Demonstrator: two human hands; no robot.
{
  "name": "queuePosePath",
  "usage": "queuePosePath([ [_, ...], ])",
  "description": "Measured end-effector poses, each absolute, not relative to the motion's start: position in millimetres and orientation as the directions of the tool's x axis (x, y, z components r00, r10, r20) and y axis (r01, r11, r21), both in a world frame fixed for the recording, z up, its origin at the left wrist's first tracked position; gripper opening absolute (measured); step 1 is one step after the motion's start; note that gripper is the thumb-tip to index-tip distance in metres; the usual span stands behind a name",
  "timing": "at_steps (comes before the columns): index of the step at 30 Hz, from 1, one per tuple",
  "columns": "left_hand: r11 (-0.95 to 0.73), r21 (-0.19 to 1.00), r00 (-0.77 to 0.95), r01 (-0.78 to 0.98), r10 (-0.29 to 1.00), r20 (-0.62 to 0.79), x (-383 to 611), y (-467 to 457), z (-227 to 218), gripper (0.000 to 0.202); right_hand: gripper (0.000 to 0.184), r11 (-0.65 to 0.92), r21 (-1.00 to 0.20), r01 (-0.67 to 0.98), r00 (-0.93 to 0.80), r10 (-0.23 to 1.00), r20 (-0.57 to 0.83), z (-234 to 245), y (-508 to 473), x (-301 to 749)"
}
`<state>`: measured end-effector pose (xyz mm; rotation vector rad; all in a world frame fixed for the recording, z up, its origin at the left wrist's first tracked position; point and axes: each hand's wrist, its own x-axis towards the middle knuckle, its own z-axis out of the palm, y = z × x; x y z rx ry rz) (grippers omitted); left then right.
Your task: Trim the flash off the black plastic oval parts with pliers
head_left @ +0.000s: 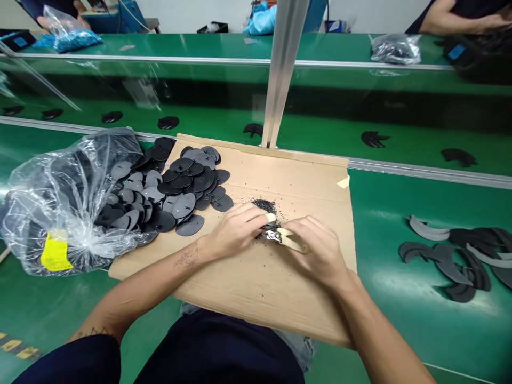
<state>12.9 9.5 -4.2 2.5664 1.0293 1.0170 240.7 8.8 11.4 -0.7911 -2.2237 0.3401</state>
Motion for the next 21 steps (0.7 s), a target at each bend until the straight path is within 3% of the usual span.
queuePosePath([
  [2, -0.734, 0.344, 0.559, 0.586, 0.673, 0.484, 12, 10, -4, 0.031, 0.013, 0.794, -0.442, 0.418, -0.534, 0.608, 0.588, 12, 8, 239],
  [5, -0.722, 0.353, 0.543, 0.595, 0.685, 0.485, 12, 11, -3, 0.036, 0.019, 0.773, -0.512, 0.375, -0.486, 0.635, 0.601, 14, 7, 240],
  [8, -0.701, 0.467, 0.456, 0.538, 0.709, 0.539, 10, 13, -4, 0.036, 0.024, 0.719, -0.556, 0.418, -0.41, 0.695, 0.59, 13, 10, 244],
  [12, -0.661, 0.641, 0.37, 0.39, 0.75, 0.548, 8, 15, -3, 0.033, 0.021, 0.69, -0.431, 0.581, -0.458, 0.715, 0.528, 7, 18, 250],
  [21, -0.516, 0.841, 0.331, 0.161, 0.831, 0.447, 14, 13, -6, 0.02, 0.021, 0.727, -0.321, 0.607, -0.527, 0.671, 0.522, 3, 18, 251],
])
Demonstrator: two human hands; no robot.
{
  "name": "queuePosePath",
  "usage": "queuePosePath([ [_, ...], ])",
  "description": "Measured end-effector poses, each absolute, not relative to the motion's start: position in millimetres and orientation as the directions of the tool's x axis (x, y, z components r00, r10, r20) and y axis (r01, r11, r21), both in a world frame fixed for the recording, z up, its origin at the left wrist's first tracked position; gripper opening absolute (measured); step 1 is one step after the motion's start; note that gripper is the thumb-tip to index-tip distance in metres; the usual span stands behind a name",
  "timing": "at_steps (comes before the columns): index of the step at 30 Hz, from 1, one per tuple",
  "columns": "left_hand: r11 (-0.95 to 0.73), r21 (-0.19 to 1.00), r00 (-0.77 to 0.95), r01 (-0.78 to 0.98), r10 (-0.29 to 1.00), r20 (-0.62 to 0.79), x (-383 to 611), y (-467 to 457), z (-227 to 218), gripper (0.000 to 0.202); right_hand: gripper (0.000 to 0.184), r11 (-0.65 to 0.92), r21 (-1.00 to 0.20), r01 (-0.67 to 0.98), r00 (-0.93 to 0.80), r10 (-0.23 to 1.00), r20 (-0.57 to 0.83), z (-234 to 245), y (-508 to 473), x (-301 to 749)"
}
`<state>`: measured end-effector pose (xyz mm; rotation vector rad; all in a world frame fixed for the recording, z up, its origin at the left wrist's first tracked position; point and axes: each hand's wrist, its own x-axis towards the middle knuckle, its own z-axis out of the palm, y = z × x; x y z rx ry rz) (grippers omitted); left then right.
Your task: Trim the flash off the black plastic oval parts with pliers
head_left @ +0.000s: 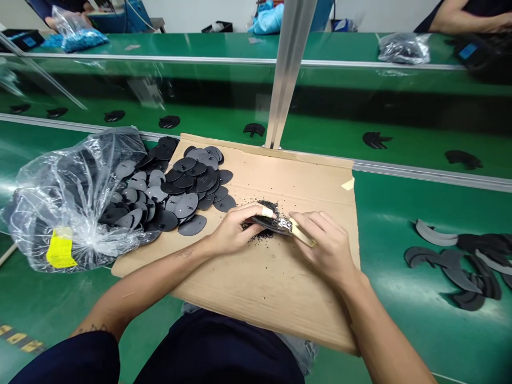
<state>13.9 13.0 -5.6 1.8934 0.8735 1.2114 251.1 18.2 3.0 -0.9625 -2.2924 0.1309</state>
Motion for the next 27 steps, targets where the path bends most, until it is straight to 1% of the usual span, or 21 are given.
queuePosePath([
  [3, -0.445, 0.89, 0.318, 0.096, 0.861, 0.396, 16, 12, -9, 0.017, 0.02, 0.732, -0.308, 0.607, -0.527, 0.662, 0.533, 5, 18, 251],
  [6, -0.423, 0.903, 0.312, 0.077, 0.87, 0.381, 17, 10, -11, 0.017, 0.02, 0.734, -0.235, 0.637, -0.538, 0.642, 0.546, 8, 17, 252],
  [10, -0.467, 0.879, 0.312, 0.092, 0.852, 0.42, 17, 10, -13, 0.017, 0.018, 0.715, -0.114, 0.69, -0.56, 0.626, 0.543, 12, 14, 252],
  [13, -0.535, 0.833, 0.345, 0.141, 0.815, 0.465, 15, 11, -11, 0.02, 0.019, 0.696, -0.05, 0.717, -0.568, 0.624, 0.536, 13, 12, 252],
  [16, -0.591, 0.775, 0.385, 0.225, 0.785, 0.486, 13, 13, -7, 0.02, 0.022, 0.697, -0.067, 0.714, -0.576, 0.638, 0.511, 12, 9, 252],
  [20, -0.644, 0.69, 0.363, 0.33, 0.761, 0.537, 11, 14, -2, 0.023, 0.023, 0.649, -0.123, 0.751, -0.528, 0.702, 0.479, 8, 11, 252],
  [22, -0.685, 0.624, 0.389, 0.376, 0.728, 0.565, 11, 14, -2, 0.026, 0.023, 0.629, -0.143, 0.764, -0.514, 0.728, 0.454, 6, 13, 252],
  [25, -0.723, 0.509, 0.445, 0.468, 0.69, 0.571, 9, 14, -3, 0.029, 0.023, 0.661, -0.178, 0.729, -0.541, 0.716, 0.441, 3, 16, 251],
  [27, -0.716, 0.454, 0.444, 0.53, 0.69, 0.571, 8, 16, -4, 0.029, 0.024, 0.665, -0.199, 0.72, -0.533, 0.714, 0.454, 1, 19, 250],
])
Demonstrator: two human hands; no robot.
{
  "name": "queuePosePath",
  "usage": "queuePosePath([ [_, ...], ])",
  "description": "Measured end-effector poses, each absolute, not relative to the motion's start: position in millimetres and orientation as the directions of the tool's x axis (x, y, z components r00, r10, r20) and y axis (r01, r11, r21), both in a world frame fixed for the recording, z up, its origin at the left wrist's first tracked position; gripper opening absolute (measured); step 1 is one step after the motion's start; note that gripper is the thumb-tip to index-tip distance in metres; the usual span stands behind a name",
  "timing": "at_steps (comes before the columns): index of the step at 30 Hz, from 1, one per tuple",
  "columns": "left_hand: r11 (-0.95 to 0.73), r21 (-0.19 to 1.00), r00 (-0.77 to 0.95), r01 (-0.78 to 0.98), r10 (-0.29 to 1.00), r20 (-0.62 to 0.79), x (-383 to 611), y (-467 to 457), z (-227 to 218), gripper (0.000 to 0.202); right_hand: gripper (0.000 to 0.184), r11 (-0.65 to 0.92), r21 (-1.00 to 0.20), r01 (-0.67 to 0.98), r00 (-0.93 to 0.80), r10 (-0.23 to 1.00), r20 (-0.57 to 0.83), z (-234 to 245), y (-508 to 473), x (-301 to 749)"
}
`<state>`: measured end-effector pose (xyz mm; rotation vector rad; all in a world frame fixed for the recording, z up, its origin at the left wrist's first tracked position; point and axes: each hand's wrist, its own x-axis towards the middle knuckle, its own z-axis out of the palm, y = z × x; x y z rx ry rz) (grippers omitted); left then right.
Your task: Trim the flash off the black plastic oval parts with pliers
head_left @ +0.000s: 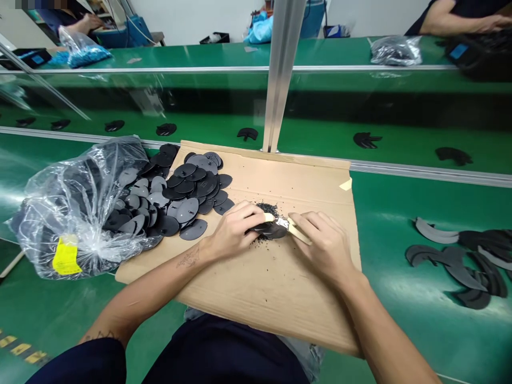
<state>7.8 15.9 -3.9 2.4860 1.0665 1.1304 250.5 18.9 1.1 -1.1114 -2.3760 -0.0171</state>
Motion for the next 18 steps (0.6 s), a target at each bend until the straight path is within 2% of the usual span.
queuePosePath([
  [3, -0.692, 0.441, 0.408, 0.571, 0.705, 0.579, 6, 18, -3, 0.027, 0.032, 0.595, -0.219, 0.773, -0.471, 0.77, 0.431, -1, 23, 253],
  [5, -0.68, 0.468, 0.389, 0.564, 0.719, 0.576, 6, 19, -2, 0.024, 0.036, 0.52, -0.191, 0.832, -0.428, 0.822, 0.376, -2, 25, 256],
  [9, -0.603, 0.619, 0.313, 0.503, 0.795, 0.52, 10, 17, 1, 0.02, 0.036, 0.428, -0.094, 0.899, -0.388, 0.878, 0.28, -7, 31, 262],
  [14, -0.38, 0.85, 0.074, 0.366, 0.922, 0.381, -5, 41, 6, 0.054, 0.029, 0.457, -0.13, 0.88, -0.399, 0.858, 0.323, -15, 34, 262],
  [16, -0.296, 0.891, -0.029, 0.344, 0.945, 0.325, -21, 72, 13, 0.066, 0.026, 0.47, -0.137, 0.872, -0.404, 0.849, 0.34, -17, 34, 260],
  [18, -0.238, 0.879, -0.119, 0.413, 0.943, 0.311, -38, 113, 25, 0.073, 0.026, 0.478, -0.136, 0.868, -0.407, 0.84, 0.358, -18, 34, 260],
])
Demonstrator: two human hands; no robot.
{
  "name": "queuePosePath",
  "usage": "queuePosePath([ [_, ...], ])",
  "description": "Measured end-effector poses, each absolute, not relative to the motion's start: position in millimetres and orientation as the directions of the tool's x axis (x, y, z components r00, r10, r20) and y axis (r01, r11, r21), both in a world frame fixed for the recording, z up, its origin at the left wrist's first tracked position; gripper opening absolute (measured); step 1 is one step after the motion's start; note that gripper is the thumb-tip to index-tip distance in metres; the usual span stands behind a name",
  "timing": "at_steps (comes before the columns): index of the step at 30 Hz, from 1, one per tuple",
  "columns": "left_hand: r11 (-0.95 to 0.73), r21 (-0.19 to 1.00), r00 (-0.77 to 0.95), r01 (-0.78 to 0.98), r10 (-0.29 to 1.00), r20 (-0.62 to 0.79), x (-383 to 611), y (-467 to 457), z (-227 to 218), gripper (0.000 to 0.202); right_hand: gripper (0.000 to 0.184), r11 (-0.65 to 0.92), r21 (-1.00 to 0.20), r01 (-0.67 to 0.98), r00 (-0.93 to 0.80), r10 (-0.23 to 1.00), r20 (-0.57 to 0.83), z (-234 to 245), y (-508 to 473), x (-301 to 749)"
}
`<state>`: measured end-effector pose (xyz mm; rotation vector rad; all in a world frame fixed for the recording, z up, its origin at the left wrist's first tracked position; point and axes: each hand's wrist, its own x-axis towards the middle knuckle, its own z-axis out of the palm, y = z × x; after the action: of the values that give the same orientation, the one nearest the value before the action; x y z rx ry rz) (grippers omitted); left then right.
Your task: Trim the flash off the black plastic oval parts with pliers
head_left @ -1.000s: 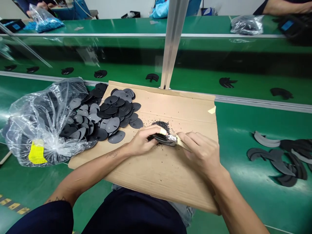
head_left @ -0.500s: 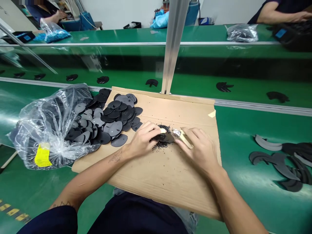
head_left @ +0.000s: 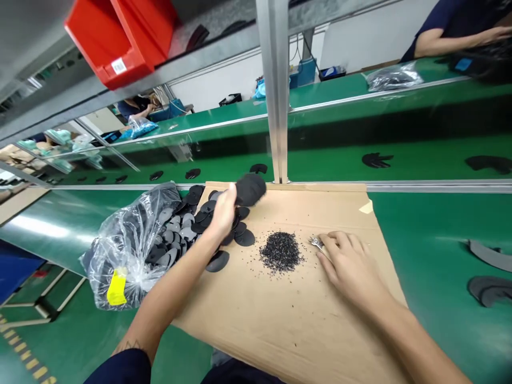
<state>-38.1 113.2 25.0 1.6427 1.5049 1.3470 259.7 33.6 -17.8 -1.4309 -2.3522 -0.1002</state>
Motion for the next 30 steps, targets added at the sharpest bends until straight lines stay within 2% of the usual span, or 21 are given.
queuePosePath([
  [1, -0.196, 0.835, -0.149, 0.514, 0.938, 0.312, -46, 136, 32, 0.076, 0.027, 0.481, -0.137, 0.866, -0.406, 0.837, 0.367, -18, 33, 260],
  [3, -0.03, 0.607, -0.177, 0.794, 0.944, 0.279, -60, 178, 44, 0.071, 0.028, 0.481, -0.14, 0.865, -0.4, 0.832, 0.384, -19, 33, 260],
  [4, 0.005, 0.562, -0.188, 0.827, 0.945, 0.267, -65, 196, 49, 0.063, 0.029, 0.481, -0.141, 0.865, -0.399, 0.831, 0.389, -19, 33, 261],
  [8, 0.111, 0.429, -0.201, 0.896, 0.965, 0.171, -78, 243, 50, 0.034, 0.026, 0.485, -0.136, 0.864, -0.397, 0.822, 0.41, -23, 33, 263],
  [13, 0.211, 0.252, -0.208, 0.944, 0.977, -0.04, -85, 268, 30, 0.036, 0.021, 0.461, -0.132, 0.878, -0.374, 0.83, 0.414, -25, 29, 262],
  [19, 0.248, 0.062, -0.241, 0.967, 0.965, -0.1, -90, 278, 24, 0.033, 0.015, 0.423, -0.137, 0.896, -0.348, 0.859, 0.375, -21, 24, 259],
  [24, 0.213, 0.0, -0.213, 0.977, 0.976, -0.042, -77, 281, 30, 0.035, 0.012, 0.414, -0.156, 0.897, -0.342, 0.873, 0.349, -18, 21, 258],
  [30, 0.152, 0.131, -0.143, 0.98, 0.987, -0.078, -28, 276, 17, 0.033, 0.021, 0.435, -0.127, 0.891, -0.362, 0.851, 0.38, -21, 25, 260],
])
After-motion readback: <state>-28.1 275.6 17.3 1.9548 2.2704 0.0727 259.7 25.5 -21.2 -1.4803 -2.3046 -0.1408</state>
